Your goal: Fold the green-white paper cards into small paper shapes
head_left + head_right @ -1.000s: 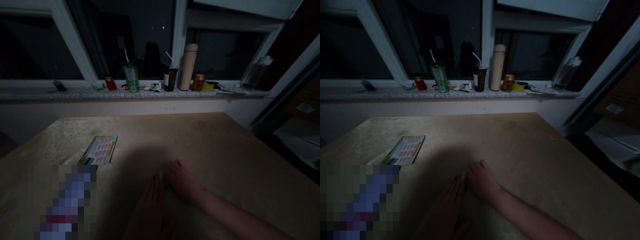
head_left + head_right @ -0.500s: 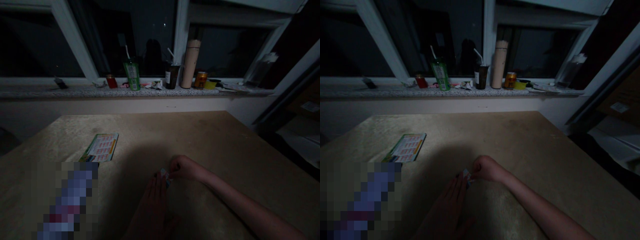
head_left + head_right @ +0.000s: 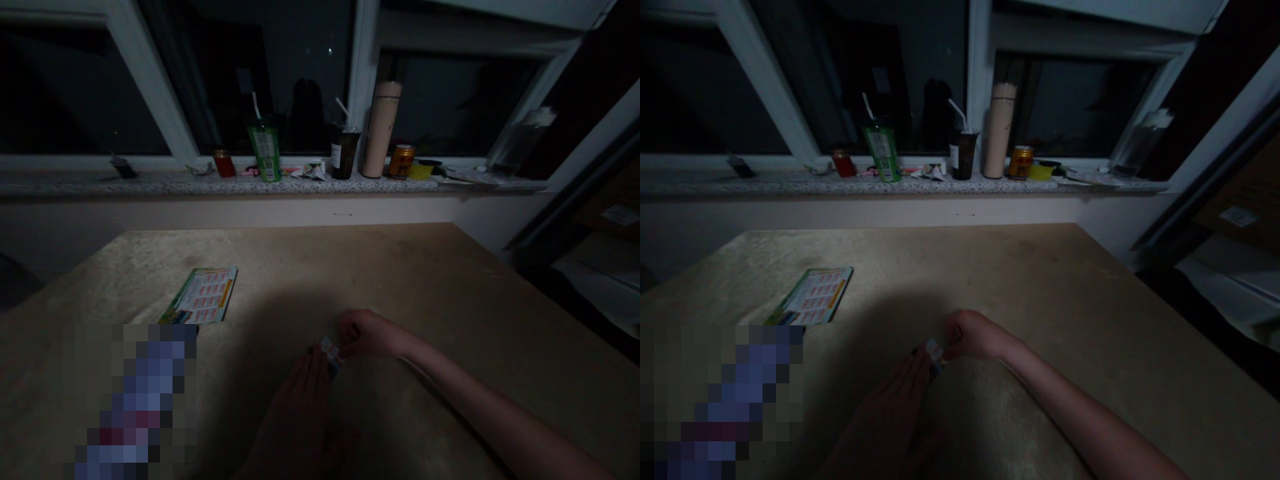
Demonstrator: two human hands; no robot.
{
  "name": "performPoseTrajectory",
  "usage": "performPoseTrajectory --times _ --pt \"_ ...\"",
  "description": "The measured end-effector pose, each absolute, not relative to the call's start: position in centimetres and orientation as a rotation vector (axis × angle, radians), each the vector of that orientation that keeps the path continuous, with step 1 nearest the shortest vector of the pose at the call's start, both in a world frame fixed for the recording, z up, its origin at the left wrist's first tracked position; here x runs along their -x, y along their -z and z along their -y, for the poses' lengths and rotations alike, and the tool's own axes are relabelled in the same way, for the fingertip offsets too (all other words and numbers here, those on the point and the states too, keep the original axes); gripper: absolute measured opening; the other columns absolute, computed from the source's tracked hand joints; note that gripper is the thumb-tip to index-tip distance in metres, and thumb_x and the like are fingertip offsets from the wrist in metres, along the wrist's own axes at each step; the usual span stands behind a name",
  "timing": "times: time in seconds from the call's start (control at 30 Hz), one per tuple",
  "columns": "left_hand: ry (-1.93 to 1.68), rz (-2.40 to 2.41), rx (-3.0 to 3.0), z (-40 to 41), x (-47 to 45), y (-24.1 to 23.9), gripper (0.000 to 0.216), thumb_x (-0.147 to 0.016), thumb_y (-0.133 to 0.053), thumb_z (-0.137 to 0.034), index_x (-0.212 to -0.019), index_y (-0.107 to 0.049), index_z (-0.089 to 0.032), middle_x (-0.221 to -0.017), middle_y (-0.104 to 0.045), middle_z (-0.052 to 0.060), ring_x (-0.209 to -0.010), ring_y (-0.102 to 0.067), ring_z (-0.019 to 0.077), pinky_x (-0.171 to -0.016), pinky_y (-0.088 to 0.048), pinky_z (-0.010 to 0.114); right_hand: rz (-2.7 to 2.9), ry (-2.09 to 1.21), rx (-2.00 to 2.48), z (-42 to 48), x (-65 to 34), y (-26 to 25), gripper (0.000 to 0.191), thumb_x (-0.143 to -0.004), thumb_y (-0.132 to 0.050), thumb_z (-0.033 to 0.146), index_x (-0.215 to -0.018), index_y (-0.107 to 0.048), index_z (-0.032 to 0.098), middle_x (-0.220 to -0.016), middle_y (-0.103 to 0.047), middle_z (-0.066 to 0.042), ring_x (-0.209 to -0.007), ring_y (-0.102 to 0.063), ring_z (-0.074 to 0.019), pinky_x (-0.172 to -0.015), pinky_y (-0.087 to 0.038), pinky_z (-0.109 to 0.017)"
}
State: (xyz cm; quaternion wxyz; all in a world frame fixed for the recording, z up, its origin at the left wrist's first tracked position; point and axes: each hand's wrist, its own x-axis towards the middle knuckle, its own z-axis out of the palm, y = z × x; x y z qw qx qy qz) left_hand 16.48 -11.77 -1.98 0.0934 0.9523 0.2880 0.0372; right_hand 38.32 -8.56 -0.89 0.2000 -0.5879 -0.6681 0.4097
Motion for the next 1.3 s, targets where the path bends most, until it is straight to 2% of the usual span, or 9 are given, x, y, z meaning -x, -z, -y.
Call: performPoseTrajectory --times 0.13,0.3,0.37,0.6,0.8,0.9,1.03,1.17,1.3 --pt "-0.115 -0.856 -2.797 11.6 -16.1 1.7 0.077 -0.084 -0.054 -0.049 -0.143 -0.033 -0.004 -0.146 -0.031 0.021 -0.133 -0.032 0.0336 -0.106 -0.035 0.045 1.892 -1.142 1.628 8.5 -38.5 1.0 0.027 -0.060 -0.077 0.017 -0.059 -0.050 0.016 -0.056 -0.041 0.009 -0.053 -0.036 -0.0064 -0.046 -0.023 -0.019" --pt "0.048 -0.830 -2.740 11.3 -16.5 1.2 0.106 -0.067 -0.064 -0.067 -0.142 -0.031 0.001 -0.147 -0.024 0.026 -0.133 -0.028 0.0402 -0.106 -0.033 0.052 1.961 -1.017 1.664 8.9 -38.2 0.8 0.020 -0.066 -0.075 0.027 -0.065 -0.059 0.016 -0.059 -0.047 0.007 -0.056 -0.041 -0.0077 -0.052 -0.026 -0.021" --pt "0.103 -0.828 -2.733 11.2 -16.8 0.9 0.112 -0.062 -0.064 -0.070 -0.140 -0.033 0.003 -0.146 -0.024 0.028 -0.133 -0.028 0.0421 -0.105 -0.033 0.053 1.971 -0.951 1.737 9.1 -37.8 0.7 0.019 -0.068 -0.074 0.029 -0.066 -0.061 0.016 -0.059 -0.050 0.006 -0.056 -0.043 -0.0080 -0.055 -0.026 -0.022" --pt "0.217 -0.809 -2.739 11.1 -17.2 0.0 0.109 -0.062 -0.067 -0.066 -0.138 -0.036 0.007 -0.143 -0.021 0.030 -0.132 -0.026 0.0424 -0.106 -0.031 0.053 1.927 -0.945 1.831 9.1 -36.8 0.4 0.013 -0.068 -0.073 0.024 -0.065 -0.063 0.016 -0.058 -0.052 0.006 -0.056 -0.042 -0.0081 -0.060 -0.025 -0.024" --pt "0.237 -0.840 -2.755 11.3 -17.2 -0.2 0.112 -0.059 -0.074 -0.061 -0.142 -0.032 0.001 -0.146 -0.017 0.027 -0.134 -0.024 0.0404 -0.107 -0.031 0.050 1.915 -0.951 1.768 9.2 -37.4 0.5 0.018 -0.067 -0.075 0.027 -0.062 -0.061 0.016 -0.058 -0.049 0.006 -0.057 -0.043 -0.0083 -0.058 -0.026 -0.023" --pt "0.205 -0.818 -2.765 11.2 -17.2 -0.3 0.111 -0.058 -0.074 -0.064 -0.141 -0.034 -0.001 -0.146 -0.019 0.026 -0.134 -0.025 0.0392 -0.108 -0.030 0.048 1.826 -1.077 1.686 9.1 -38.1 1.0 0.019 -0.061 -0.077 0.021 -0.068 -0.060 0.016 -0.061 -0.046 0.008 -0.056 -0.041 -0.0073 -0.052 -0.025 -0.020" --pt "0.178 -0.816 -2.742 11.3 -17.1 0.0 0.113 -0.057 -0.076 -0.061 -0.142 -0.033 0.000 -0.146 -0.020 0.027 -0.134 -0.024 0.0406 -0.108 -0.029 0.049 1.779 -1.040 1.690 8.9 -38.4 1.3 0.032 -0.053 -0.080 0.016 -0.075 -0.057 0.017 -0.064 -0.044 0.009 -0.057 -0.038 -0.0067 -0.048 -0.024 -0.018" --pt "0.151 -0.819 -2.731 11.3 -16.8 1.4 0.114 -0.060 -0.071 -0.064 -0.144 -0.027 -0.001 -0.149 -0.014 0.025 -0.135 -0.020 0.0411 -0.107 -0.029 0.052 1.849 -1.058 1.691 8.8 -38.3 0.8 0.024 -0.058 -0.077 0.015 -0.066 -0.055 0.016 -0.060 -0.045 0.008 -0.056 -0.038 -0.0068 -0.048 -0.025 -0.019" --pt "0.116 -0.834 -2.737 11.2 -16.6 3.4 0.112 -0.062 -0.065 -0.065 -0.145 -0.025 -0.003 -0.150 -0.012 0.024 -0.136 -0.016 0.0422 -0.107 -0.027 0.054 1.859 -1.064 1.686 9.1 -38.2 0.6 0.018 -0.062 -0.076 0.018 -0.070 -0.060 0.016 -0.062 -0.047 0.007 -0.057 -0.041 -0.0071 -0.050 -0.026 -0.019"
